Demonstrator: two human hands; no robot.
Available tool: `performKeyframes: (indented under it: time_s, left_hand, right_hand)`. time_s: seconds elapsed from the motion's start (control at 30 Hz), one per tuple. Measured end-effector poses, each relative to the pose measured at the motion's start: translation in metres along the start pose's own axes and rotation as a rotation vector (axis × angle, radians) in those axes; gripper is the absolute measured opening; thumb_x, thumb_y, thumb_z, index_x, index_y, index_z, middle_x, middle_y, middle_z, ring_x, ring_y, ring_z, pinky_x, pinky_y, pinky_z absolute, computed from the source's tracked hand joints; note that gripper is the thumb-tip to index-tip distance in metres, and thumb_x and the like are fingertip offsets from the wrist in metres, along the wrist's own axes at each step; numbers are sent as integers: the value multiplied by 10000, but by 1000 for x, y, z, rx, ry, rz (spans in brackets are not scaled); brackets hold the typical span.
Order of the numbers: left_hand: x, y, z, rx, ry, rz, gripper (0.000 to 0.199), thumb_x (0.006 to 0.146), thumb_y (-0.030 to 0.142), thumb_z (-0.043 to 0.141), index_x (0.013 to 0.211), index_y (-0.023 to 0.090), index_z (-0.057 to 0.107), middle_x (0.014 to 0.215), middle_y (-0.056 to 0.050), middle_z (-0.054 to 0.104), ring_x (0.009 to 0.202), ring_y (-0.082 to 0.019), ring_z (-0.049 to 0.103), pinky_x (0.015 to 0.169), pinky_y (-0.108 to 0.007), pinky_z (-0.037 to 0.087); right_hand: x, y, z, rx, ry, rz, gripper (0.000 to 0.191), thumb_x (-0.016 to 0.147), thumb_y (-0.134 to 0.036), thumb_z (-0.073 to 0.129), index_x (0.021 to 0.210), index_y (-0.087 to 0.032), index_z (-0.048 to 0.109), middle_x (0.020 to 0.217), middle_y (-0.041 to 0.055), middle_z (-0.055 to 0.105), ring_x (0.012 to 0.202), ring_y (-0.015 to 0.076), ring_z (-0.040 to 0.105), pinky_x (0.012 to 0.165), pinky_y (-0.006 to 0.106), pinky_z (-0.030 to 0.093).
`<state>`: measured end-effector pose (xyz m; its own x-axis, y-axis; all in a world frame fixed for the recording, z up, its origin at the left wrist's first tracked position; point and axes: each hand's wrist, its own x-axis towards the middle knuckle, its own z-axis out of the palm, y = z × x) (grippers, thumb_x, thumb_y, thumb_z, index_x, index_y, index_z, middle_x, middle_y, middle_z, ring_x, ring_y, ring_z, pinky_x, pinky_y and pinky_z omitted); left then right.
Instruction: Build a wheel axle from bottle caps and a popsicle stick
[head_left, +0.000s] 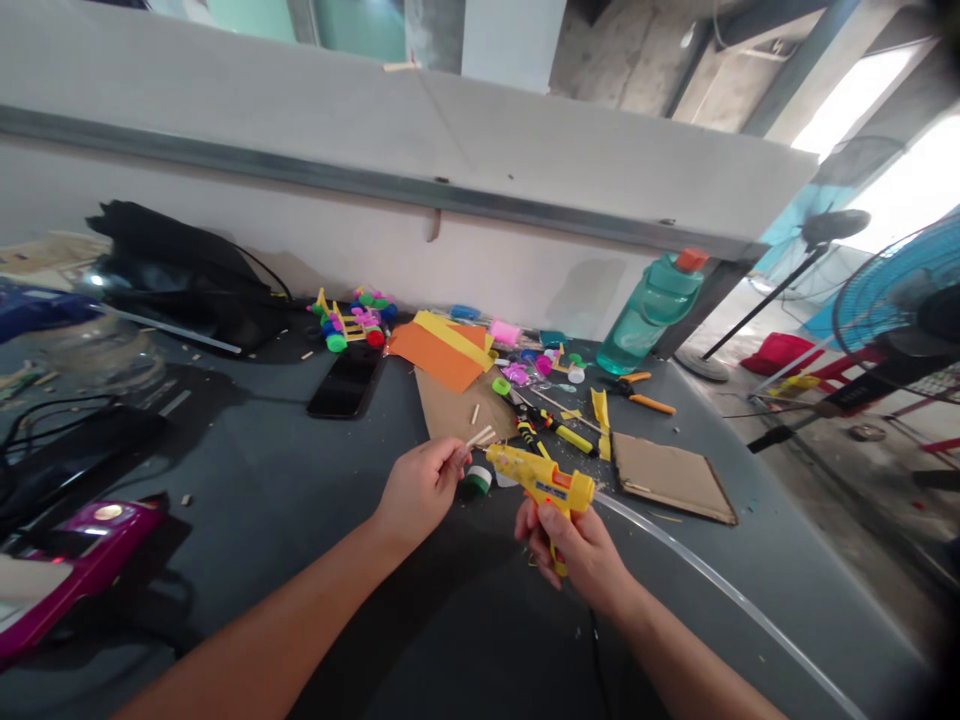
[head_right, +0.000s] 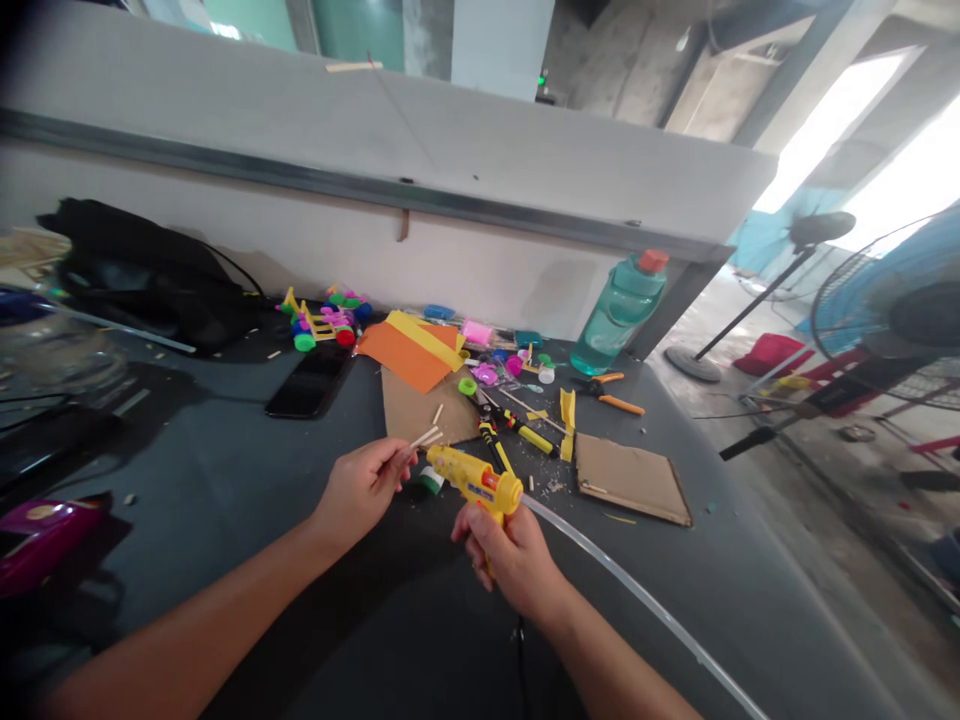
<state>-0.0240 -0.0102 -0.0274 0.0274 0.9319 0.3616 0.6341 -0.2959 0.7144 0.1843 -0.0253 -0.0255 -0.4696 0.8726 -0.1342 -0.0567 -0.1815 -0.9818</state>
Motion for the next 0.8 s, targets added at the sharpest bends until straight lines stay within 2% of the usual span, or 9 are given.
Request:
performKeyframes:
  time_s: [0.5,0.8]
  left_hand:
    - [0,-1,0,8,-2,0,296,951,341,405,751,187,560,632,24,570,605,-117,568,585,-208,406]
    - [0,0,-1,18,-5,2,316,953,350,400,738,184,560,638,16,576,618,-122,568,589,-213,404]
  right_hand:
    - [0,-2,0,-44,20,16,533,775,-672,529,696,-145,536,452,-78,395,323,32,329,317,161,289]
    - [1,0,-1,-14,12,7,485,801,-633,532,736,-152,544,468,-75,406,341,40,338,321,157,301]
